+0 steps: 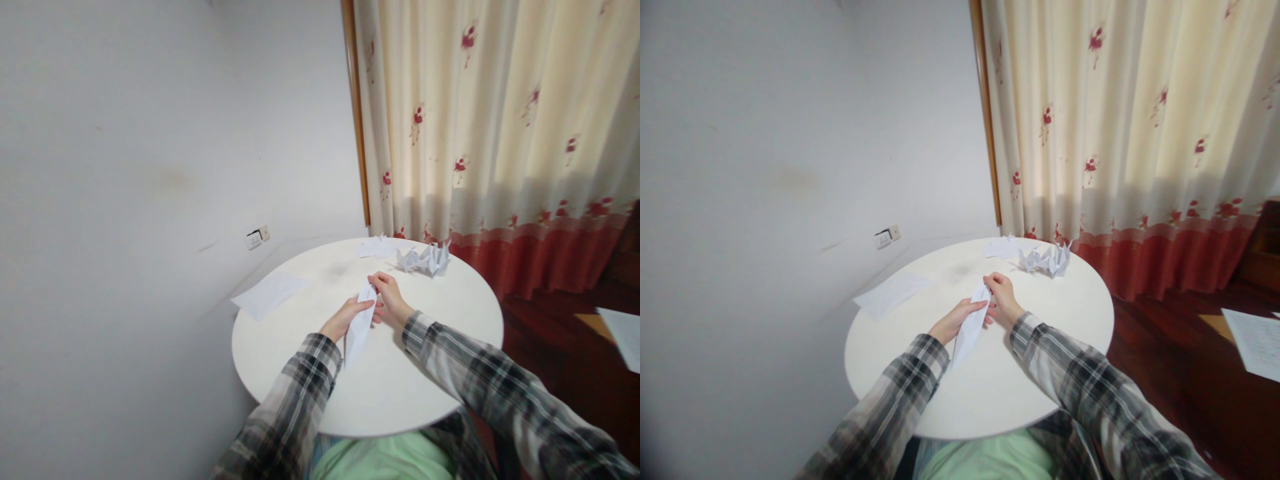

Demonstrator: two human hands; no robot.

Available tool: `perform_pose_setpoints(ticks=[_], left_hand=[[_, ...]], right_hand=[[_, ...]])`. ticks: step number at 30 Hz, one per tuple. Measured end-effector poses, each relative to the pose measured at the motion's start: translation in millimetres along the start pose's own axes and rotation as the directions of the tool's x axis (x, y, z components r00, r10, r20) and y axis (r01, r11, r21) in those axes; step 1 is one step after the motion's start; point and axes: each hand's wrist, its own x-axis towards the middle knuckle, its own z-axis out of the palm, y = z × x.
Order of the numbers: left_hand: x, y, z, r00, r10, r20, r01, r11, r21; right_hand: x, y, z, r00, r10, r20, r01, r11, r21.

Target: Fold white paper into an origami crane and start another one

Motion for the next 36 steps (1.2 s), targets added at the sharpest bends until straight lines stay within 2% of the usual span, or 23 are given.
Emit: perform_pose_setpoints(ticks=[5,7,9,11,13,14,17,19,24,32,36], left_hand=[[0.8,-0.5,-0.4,1.0,-0.011,-0.007,0.011,1.0,0.006],[1.0,-0.5,-0.8,0.999,0.004,-0.034,-0.004,1.0,-0.003],[1.9,-1.1,-1.4,0.997,0.026,-0.067,-0.027,0.999,-0.017],[3.5,-2.2,-1.9,0.994,0.043,-0.101,-0.046,0.999,-0.027],[5.5,-3.5,-2.1,0.991,0.049,-0.128,-0.052,0.998,-0.023],[6.4,-4.1,-2.1,0.99,0.05,-0.133,-0.052,0.998,-0.017],[7.9,-4.5,-1.8,0.992,0.041,-0.121,-0.042,0.999,-0.005],[7.6,-3.7,-1.4,0.993,0.039,-0.108,-0.04,0.999,-0.008],[3.0,0.7,0.5,0.996,0.018,-0.091,-0.019,1.0,-0.004],[-2.4,5.3,0.7,0.999,-0.04,-0.019,0.04,0.999,-0.002],[-1.3,3.5,-0.6,0.997,-0.07,0.038,0.07,0.998,-0.005]], right_hand=[[0.1,-2.5,-0.1,1.0,0.014,-0.022,-0.014,1.0,0.011],[0.0,-5.0,0.1,0.998,0.055,0.021,-0.057,0.996,0.067],[-2.4,-7.9,1.3,0.985,0.127,0.116,-0.142,0.982,0.128],[-7.1,-10.0,3.4,0.943,0.199,0.267,-0.241,0.961,0.135],[-12.6,-10.6,5.4,0.85,0.264,0.455,-0.356,0.926,0.129],[-14.9,-10.3,6.1,0.812,0.279,0.512,-0.389,0.913,0.12],[-18.2,-8.2,6.7,0.778,0.268,0.568,-0.414,0.899,0.143],[-17.9,-6.8,6.6,0.782,0.254,0.569,-0.415,0.893,0.172],[-17.1,-7.9,7.2,0.826,0.265,0.497,-0.397,0.9,0.179],[-17.3,-12.9,6.3,0.832,0.294,0.471,-0.399,0.907,0.138],[-10.3,-9.5,7.1,0.91,0.263,0.322,-0.33,0.927,0.177]])
